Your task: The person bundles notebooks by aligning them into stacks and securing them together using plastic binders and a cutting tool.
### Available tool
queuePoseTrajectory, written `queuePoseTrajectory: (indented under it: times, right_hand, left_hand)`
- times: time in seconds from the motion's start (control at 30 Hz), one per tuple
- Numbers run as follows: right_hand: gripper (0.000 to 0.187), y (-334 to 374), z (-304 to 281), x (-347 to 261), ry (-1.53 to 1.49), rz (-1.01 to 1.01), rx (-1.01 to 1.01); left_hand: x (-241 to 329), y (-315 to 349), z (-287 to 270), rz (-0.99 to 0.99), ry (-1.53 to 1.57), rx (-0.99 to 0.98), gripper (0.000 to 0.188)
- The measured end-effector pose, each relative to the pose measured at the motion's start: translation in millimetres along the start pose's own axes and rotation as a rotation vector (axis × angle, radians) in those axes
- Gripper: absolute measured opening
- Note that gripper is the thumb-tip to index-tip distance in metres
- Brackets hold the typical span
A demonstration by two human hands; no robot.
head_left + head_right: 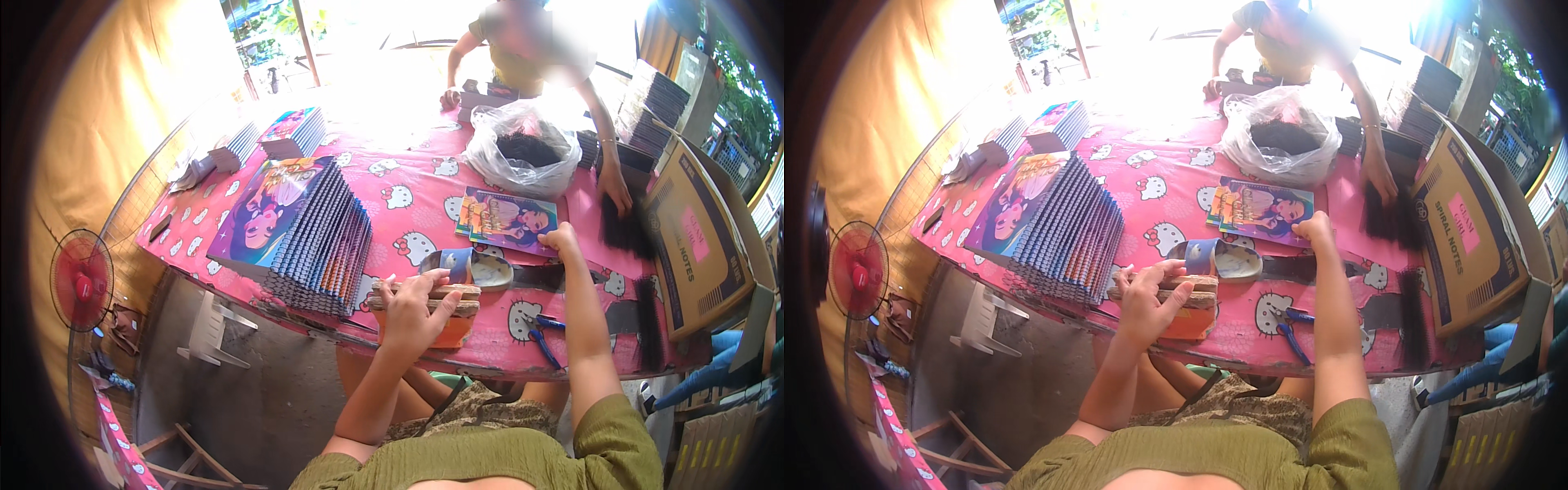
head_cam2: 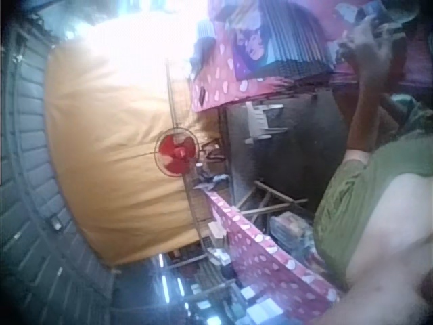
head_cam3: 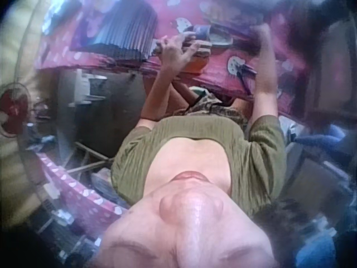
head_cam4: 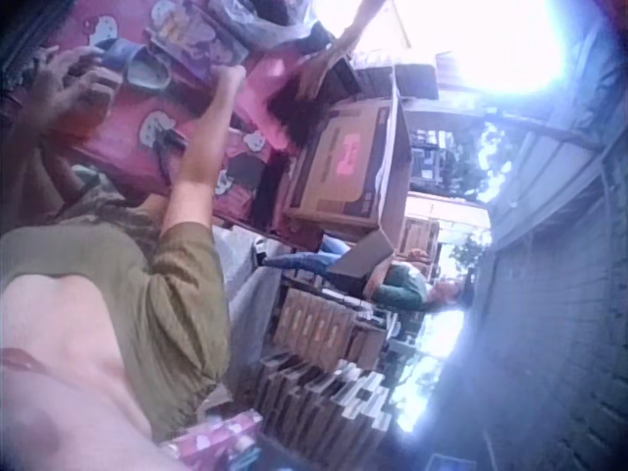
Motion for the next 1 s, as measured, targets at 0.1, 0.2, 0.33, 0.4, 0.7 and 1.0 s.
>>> queuePoseTrajectory:
  times: [0.1,0.2,0.33,0.4,0.7,1.0]
  right_hand:
    - [0.049,36.4,-18.0,16.2,0.061,-0.384,0.520]
    - [0.036,121.9,-37.0,6.3,-0.230,-0.513,0.397]
    - [0.034,225.6,-58.5,-21.5,-0.823,-0.436,-0.117]
    - [0.034,231.5,-19.3,-11.9,-1.147,-0.681,-0.289]
    - [0.044,246.3,40.0,-19.4,-0.476,-0.889,-0.464]
    - [0.085,272.3,35.8,-25.4,-0.519,-0.740,-0.539]
  left_hand:
    - [-5.9,2.0,-2.8,-0.045,0.127,0.022,0.042]
    - [-9.8,7.4,-12.8,-0.113,0.356,0.227,0.041]
    - [9.1,-18.9,-17.7,-0.013,0.543,0.508,0.033]
    - [4.8,-26.5,-29.2,-0.001,0.551,0.328,0.027]
    - [-21.9,8.5,-66.3,-0.071,0.626,0.321,0.067]
    - [-45.4,24.6,-20.5,-0.229,0.625,0.373,0.095]
Point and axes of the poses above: each hand's wrist, its own y-axis away from the middle knuckle, its own z-axis out of the palm, x = y × z, the point moved 3 cm from there along -y, towards the middle knuckle, and after that the axes turned 5 degrees about z, right-handed, at the moved point
